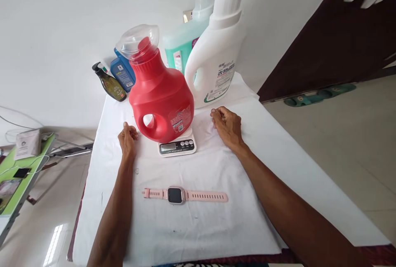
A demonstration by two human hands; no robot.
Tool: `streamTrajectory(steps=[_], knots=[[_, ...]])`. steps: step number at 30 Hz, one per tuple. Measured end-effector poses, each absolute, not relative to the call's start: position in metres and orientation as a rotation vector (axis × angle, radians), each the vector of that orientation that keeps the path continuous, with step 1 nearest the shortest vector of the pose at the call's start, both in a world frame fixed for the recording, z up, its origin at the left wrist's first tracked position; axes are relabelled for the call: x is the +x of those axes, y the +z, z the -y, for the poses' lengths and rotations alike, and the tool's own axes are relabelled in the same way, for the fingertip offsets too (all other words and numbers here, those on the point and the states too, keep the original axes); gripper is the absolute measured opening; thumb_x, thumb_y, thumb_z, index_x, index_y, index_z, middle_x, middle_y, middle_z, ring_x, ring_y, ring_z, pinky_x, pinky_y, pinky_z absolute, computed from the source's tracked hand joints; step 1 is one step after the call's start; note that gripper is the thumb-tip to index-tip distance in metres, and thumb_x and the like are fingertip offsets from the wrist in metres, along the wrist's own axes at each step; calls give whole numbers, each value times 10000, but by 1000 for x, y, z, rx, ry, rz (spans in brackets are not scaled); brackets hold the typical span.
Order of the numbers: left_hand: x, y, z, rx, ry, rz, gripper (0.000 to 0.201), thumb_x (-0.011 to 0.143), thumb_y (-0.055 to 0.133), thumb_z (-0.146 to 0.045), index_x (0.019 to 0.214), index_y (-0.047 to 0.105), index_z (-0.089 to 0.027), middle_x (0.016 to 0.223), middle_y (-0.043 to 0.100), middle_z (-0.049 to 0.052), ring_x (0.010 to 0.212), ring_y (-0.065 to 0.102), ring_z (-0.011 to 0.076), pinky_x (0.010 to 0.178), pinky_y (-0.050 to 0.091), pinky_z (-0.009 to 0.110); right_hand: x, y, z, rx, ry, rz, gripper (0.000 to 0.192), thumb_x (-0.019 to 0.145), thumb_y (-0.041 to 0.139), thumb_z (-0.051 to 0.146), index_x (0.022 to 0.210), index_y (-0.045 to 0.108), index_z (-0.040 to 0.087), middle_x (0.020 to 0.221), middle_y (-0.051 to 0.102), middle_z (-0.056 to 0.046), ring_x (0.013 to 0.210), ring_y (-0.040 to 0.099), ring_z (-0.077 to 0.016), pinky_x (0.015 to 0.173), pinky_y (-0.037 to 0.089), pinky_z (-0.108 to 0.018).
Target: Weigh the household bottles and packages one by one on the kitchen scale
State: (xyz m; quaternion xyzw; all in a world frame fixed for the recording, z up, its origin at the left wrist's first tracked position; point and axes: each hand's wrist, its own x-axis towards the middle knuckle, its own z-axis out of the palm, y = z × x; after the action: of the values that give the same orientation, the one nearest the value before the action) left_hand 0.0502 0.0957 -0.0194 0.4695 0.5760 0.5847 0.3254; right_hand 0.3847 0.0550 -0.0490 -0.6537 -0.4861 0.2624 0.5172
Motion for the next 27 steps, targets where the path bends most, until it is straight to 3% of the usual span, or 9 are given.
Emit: streamTrajectory(steps=[14,20,27], knots=[[42,-35,-93,1467,1401,-1608,533,970,622,-588,614,487,-214,539,464,-37,503,385,104,524,330,261,383,-47,-51,-1589,634,1141,322,967,526,477,747,548,243,688,628,-6,599,565,-179,664,468,-347],[44,-34,-91,1425,1392,-1613,549,968,600,-642,640,510,-211,559,466,-28,520,411,114,530,359,260,382,-45,-51,-1589,627,1136,309,963,536,465,750,554,241,673,614,2,605,566,-178,668,461,-340],[92,42,-69,1649,1622,-1248,595,911,575,-795,1040,693,-226,960,658,45,888,638,198,786,535,303,383,-46,-54,-1573,632,1149,343,969,524,499,747,545,238,661,594,4,613,553,-175,637,438,-316]])
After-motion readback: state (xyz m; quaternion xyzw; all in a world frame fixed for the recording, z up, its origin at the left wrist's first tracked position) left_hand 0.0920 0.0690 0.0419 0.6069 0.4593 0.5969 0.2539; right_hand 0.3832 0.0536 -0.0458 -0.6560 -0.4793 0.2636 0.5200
